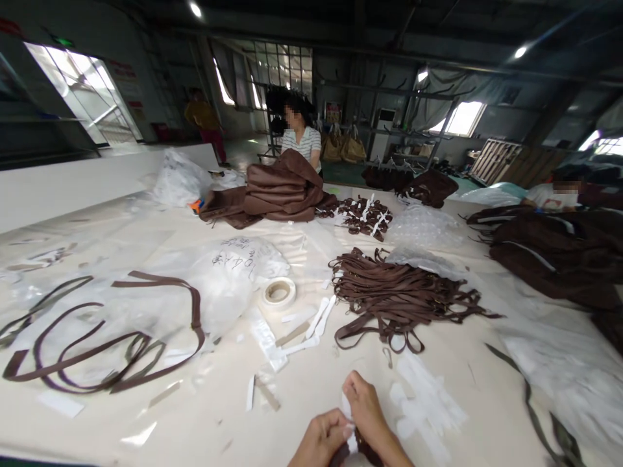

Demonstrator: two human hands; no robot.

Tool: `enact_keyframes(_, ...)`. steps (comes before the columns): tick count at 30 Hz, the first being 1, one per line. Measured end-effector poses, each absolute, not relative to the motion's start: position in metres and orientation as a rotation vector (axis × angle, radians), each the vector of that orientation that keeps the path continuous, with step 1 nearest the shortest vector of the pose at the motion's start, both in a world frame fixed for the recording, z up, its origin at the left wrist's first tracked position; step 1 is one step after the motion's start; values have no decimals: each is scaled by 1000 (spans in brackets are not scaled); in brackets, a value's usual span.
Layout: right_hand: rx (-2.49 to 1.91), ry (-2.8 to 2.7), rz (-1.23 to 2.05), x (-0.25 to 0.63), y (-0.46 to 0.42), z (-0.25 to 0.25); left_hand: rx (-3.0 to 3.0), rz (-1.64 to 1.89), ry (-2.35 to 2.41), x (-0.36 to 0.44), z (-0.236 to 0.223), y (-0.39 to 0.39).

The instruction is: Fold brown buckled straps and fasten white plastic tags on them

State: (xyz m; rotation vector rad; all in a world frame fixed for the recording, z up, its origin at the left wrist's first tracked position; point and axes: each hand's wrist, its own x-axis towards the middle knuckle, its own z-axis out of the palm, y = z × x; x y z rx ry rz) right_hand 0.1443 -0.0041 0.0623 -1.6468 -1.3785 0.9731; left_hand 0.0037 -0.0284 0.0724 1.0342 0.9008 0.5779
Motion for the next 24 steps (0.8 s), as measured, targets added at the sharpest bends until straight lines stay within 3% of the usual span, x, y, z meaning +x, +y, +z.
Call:
enact_keyframes(11, -1681, -1202, 1037, 122, 2, 93, 1114, 492, 842, -24, 84, -26)
enact_keyframes(15, -1624, -1132, 971, 153, 66, 155, 1139, 658, 870, -33, 106, -9)
enact_keyframes(21, -1395, -903, 410, 267, 164, 289, 1067, 634, 984, -51, 115, 8)
enact_keyframes(24, -1316, -951, 212, 302, 158, 306, 1051, 532, 1018, -57, 107, 8)
